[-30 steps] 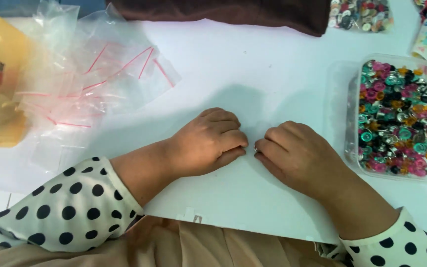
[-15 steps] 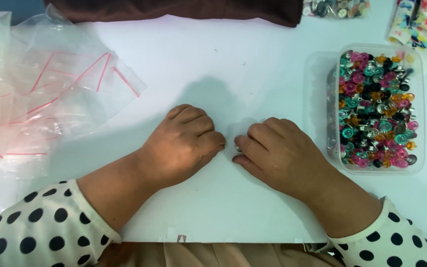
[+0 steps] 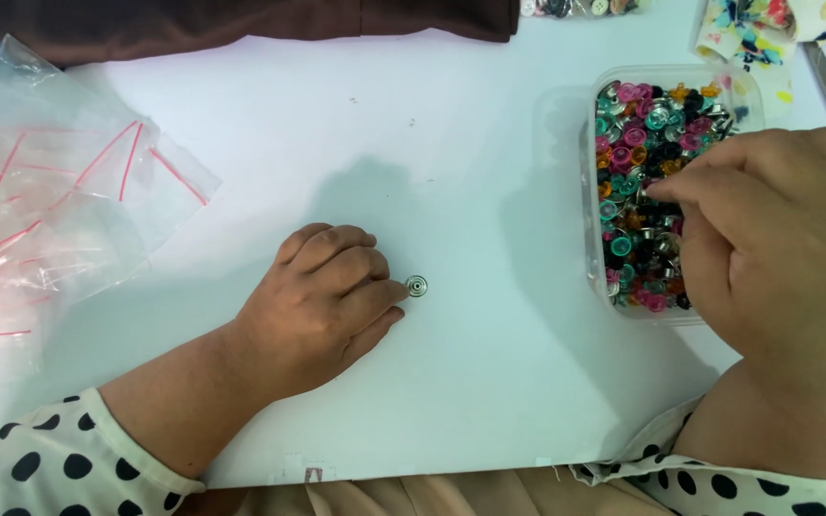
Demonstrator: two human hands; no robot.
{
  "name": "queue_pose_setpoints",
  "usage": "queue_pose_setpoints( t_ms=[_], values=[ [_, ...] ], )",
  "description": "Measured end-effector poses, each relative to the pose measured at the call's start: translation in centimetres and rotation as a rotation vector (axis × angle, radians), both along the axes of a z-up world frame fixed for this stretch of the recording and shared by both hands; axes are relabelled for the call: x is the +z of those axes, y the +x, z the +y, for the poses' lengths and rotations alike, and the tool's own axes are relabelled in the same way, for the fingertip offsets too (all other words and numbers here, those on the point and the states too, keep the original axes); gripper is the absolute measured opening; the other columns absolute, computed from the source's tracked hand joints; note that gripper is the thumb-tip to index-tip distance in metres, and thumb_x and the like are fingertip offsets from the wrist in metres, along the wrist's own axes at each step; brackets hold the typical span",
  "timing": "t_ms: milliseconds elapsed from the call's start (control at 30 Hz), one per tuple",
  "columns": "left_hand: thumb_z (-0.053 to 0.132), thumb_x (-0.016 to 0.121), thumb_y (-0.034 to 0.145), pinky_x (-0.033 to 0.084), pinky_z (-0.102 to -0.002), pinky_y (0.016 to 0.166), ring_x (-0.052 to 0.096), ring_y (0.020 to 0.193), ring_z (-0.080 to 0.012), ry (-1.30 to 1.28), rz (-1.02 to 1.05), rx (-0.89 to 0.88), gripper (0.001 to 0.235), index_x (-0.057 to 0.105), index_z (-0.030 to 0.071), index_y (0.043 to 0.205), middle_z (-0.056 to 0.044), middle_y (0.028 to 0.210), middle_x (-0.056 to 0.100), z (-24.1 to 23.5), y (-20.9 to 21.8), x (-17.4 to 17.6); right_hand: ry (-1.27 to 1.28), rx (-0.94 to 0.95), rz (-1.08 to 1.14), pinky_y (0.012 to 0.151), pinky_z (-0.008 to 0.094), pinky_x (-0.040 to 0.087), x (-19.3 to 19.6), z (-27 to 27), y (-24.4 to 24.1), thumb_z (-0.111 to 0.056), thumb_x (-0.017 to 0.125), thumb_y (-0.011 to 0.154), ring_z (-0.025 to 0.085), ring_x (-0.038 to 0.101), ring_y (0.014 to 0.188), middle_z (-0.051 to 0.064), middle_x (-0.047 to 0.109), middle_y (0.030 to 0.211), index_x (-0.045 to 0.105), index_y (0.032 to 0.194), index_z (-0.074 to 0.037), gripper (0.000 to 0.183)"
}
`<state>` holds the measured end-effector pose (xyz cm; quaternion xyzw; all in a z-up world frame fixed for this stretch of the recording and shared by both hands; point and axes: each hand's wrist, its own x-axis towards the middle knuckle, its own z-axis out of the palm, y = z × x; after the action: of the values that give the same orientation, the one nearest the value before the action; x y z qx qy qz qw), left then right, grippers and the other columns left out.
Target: Sorting small colorful buttons from a container and placing them into small plastic zip-lock bags.
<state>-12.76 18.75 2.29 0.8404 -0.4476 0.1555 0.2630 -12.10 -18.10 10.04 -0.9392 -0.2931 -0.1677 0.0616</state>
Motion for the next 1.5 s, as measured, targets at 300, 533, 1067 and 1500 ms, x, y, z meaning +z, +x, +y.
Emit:
queue_pose_setpoints(
  t_ms=[300, 533, 1067, 1500],
  values=[
    [0.018, 0.071, 0.095, 0.046, -0.046, 0.097, 0.058, 0.117, -0.0319, 0.005, 0.036, -0.017, 0.007, 0.071, 0.013, 0.1, -0.004, 0.107, 0.06, 0.1, 0.4, 0.6, -0.186, -0.183, 0.196, 0.102, 0.044, 0.053, -0.8, -1.3, -0.1, -0.029, 0.086, 0.084, 0.027, 0.066, 0.1, 0.003, 0.068, 0.103, 0.079, 0.115, -0.011, 0.036],
    [0.018, 0.073, 0.094, 0.046, -0.049, 0.098, 0.056, 0.121, -0.0344, -0.009, 0.026, -0.038, 0.009, 0.071, 0.014, 0.101, -0.005, 0.111, 0.061, 0.5, 0.1, 0.8, -0.263, -0.194, 0.124, 0.098, 0.041, 0.054, -2.2, -2.9, 0.0, -0.031, 0.089, 0.085, 0.026, 0.067, 0.103, -0.001, 0.068, 0.109, 0.082, 0.113, -0.018, 0.032],
    [0.014, 0.082, 0.088, 0.046, -0.052, 0.101, 0.055, 0.123, -0.0358, -0.044, 0.045, -0.074, 0.018, 0.07, 0.013, 0.102, -0.006, 0.115, 0.058, 0.6, -0.6, 1.0, -0.088, -0.197, 0.274, 0.096, 0.049, 0.053, -1.3, -2.9, 0.0, -0.006, 0.071, 0.101, 0.036, 0.068, 0.109, 0.017, 0.073, 0.113, 0.079, 0.125, -0.003, 0.026],
    [0.013, 0.082, 0.09, 0.047, -0.051, 0.1, 0.056, 0.121, -0.0365, -0.074, -0.031, -0.043, 0.016, 0.071, 0.011, 0.101, -0.007, 0.114, 0.058, 0.4, -0.8, 1.3, -0.133, -0.23, 0.281, 0.101, 0.044, 0.05, -4.0, -4.3, 0.4, -0.029, 0.084, 0.089, 0.034, 0.06, 0.113, 0.007, 0.063, 0.108, 0.08, 0.125, -0.014, 0.039]
  ],
)
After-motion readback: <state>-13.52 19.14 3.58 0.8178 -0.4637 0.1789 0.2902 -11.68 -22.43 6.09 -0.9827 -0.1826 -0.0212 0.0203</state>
